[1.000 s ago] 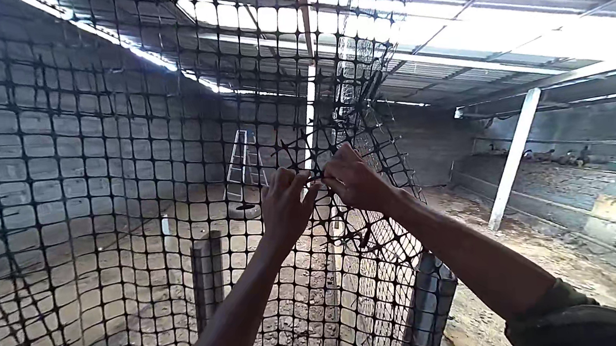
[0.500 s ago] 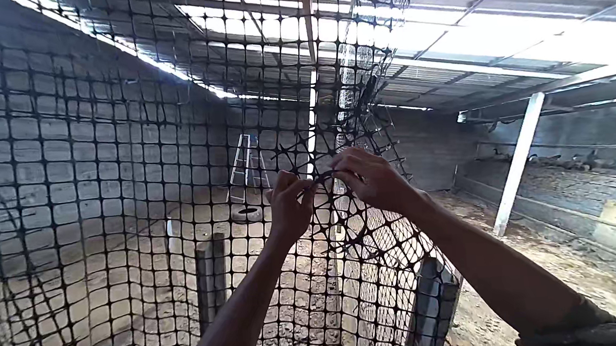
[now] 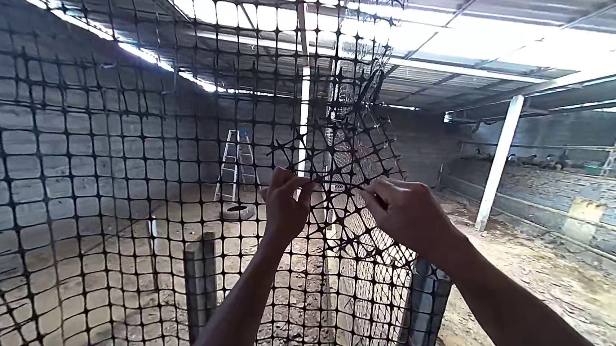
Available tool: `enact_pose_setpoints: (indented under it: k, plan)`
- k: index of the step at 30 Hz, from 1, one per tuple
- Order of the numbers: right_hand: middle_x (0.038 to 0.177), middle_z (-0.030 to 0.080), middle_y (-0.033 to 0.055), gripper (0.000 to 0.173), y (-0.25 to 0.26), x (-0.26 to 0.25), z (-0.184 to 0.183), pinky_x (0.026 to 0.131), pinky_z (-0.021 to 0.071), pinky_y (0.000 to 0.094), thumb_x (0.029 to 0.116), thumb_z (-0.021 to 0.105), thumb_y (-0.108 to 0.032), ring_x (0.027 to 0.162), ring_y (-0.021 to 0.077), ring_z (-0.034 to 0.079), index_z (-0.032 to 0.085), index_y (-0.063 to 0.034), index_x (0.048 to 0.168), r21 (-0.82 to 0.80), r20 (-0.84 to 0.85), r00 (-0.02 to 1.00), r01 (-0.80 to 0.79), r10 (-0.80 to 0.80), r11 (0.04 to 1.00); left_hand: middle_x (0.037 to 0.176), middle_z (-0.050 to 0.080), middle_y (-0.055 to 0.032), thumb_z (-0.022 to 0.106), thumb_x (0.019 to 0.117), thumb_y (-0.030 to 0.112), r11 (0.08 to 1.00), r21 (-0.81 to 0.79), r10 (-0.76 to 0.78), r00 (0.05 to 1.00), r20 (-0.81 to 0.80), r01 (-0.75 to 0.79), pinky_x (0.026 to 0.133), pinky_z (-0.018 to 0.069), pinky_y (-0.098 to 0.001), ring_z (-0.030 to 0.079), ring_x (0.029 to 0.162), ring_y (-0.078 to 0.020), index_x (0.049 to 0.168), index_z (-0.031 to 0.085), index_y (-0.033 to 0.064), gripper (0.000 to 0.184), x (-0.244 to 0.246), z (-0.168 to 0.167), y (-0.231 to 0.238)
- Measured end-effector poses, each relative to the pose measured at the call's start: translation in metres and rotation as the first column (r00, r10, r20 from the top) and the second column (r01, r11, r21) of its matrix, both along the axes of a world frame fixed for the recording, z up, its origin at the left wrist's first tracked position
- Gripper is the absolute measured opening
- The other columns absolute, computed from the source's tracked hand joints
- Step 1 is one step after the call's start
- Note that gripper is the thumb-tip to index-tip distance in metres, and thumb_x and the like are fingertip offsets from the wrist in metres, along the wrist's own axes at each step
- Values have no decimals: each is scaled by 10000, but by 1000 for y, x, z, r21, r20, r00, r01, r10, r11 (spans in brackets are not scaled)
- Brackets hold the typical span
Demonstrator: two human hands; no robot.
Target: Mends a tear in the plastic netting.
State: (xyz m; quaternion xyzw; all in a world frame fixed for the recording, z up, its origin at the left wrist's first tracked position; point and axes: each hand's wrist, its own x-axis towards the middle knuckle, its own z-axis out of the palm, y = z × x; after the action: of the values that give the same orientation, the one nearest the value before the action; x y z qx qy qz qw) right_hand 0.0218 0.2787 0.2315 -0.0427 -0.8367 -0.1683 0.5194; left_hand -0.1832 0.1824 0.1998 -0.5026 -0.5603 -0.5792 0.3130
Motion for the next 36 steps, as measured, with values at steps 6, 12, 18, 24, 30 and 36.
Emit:
enact_pose_setpoints:
  k: [6, 12, 18, 24, 30, 36]
  plan:
    - [642, 641, 102, 201, -8, 6, 2, 498, 514, 424, 924, 614, -131, 554, 241, 635, 712, -22, 787, -61, -12, 997, 69, -70, 996, 940, 588, -88, 704, 946, 171, 1000, 9, 10, 1000, -12, -10, 898, 383, -552, 562, 933, -241, 974, 780, 49, 146, 0, 0, -2]
    - [630, 635, 102, 206, -23, -4, 4, 526, 513, 449, 917, 643, -150, 578, 255, 646, 710, -26, 767, -162, 48, 995, 89, -82, 983, 934, 587, -90, 708, 940, 155, 1000, 27, 6, 1000, -19, -6, 898, 380, -543, 559, 936, -243, 966, 780, 43, 135, 0, -1, 0]
    - [700, 665, 120, 232, -36, -43, 19, 635, 520, 501, 964, 645, -192, 693, 290, 667, 731, -27, 826, -458, 139, 990, 95, -34, 884, 959, 588, -103, 704, 948, 174, 998, 49, 29, 999, -25, -28, 880, 392, -547, 563, 943, -254, 985, 781, 37, 161, 2, -3, 3]
    - [687, 696, 27, 259, -32, -65, 27, 581, 537, 327, 1048, 575, -217, 544, 109, 618, 756, -61, 948, -785, 57, 989, -41, 138, 619, 941, 584, -108, 710, 942, 152, 997, 75, 33, 999, -24, -31, 875, 389, -529, 555, 921, -248, 962, 776, 28, 141, 1, -5, 5]
    - [701, 690, 27, 283, -35, -72, 16, 442, 398, 189, 1097, 496, -218, 449, 28, 494, 686, -8, 1110, -937, -225, 900, -305, 373, 172, 947, 586, -124, 703, 953, 153, 995, 93, 45, 998, -34, -42, 878, 390, -545, 560, 921, -267, 980, 771, 15, 157, -1, -7, 13]
    - [682, 592, 5, 187, -50, -83, 14, 387, 351, 143, 1089, 500, -196, 420, 13, 435, 586, -34, 1052, -814, -580, 741, -505, 340, -288, 979, 587, -167, 679, 953, 112, 994, 101, 40, 998, -49, -35, 877, 403, -569, 564, 946, -308, 1008, 760, -13, 159, -1, -10, 15]
